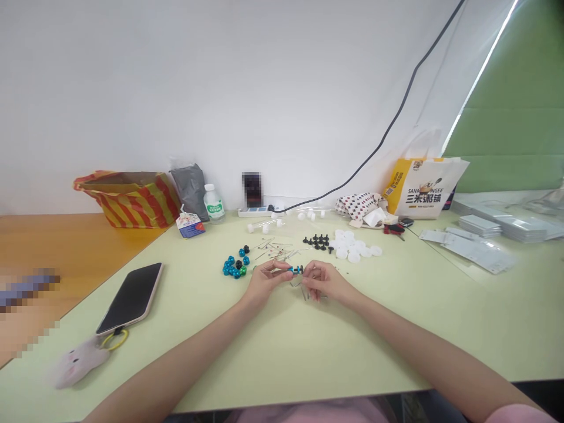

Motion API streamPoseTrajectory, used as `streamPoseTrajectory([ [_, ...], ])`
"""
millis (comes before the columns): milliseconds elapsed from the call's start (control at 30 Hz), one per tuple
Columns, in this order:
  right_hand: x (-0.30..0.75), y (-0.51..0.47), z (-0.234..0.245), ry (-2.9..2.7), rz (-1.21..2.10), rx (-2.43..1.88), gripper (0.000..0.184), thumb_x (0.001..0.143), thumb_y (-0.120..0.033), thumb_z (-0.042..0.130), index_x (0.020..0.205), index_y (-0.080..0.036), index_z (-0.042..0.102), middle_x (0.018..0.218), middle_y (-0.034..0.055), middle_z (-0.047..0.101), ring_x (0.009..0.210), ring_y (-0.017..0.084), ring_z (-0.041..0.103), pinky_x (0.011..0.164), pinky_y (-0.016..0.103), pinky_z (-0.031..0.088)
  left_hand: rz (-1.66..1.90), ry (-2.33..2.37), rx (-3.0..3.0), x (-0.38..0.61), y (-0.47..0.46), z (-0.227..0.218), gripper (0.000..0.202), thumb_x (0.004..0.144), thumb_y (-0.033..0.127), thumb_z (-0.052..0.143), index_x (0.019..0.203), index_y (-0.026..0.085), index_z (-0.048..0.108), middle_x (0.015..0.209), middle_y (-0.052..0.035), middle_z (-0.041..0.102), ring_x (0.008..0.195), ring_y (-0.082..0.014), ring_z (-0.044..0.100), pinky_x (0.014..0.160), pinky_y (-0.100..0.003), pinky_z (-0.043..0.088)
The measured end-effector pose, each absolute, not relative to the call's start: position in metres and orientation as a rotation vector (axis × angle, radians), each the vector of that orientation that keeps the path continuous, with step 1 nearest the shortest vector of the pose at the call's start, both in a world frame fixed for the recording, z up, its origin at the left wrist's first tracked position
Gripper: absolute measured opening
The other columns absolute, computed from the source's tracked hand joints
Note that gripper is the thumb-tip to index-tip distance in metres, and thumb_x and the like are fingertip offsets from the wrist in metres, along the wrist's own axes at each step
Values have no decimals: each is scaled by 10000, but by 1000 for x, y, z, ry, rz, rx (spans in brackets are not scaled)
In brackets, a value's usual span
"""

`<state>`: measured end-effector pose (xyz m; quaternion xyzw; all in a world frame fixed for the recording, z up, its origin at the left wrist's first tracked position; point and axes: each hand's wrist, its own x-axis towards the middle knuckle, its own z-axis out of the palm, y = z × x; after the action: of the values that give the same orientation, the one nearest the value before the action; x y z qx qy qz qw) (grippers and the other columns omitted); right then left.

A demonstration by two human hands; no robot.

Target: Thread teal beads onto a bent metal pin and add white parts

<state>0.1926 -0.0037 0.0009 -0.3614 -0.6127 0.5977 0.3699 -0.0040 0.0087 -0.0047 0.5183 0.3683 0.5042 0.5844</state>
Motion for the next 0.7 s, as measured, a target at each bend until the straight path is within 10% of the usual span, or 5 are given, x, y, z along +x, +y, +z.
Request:
streamPoseTrajectory([
  [700, 191, -4, 2, -1586, 1542, -938, 366, 691, -438, 665, 889, -173, 510, 562, -50, 532, 446, 95, 534, 396, 195, 425, 1171, 859, 1182, -3, 6, 0, 227, 575, 227, 790, 721, 154, 633, 864, -18, 626, 775, -177, 636, 830, -370, 493],
])
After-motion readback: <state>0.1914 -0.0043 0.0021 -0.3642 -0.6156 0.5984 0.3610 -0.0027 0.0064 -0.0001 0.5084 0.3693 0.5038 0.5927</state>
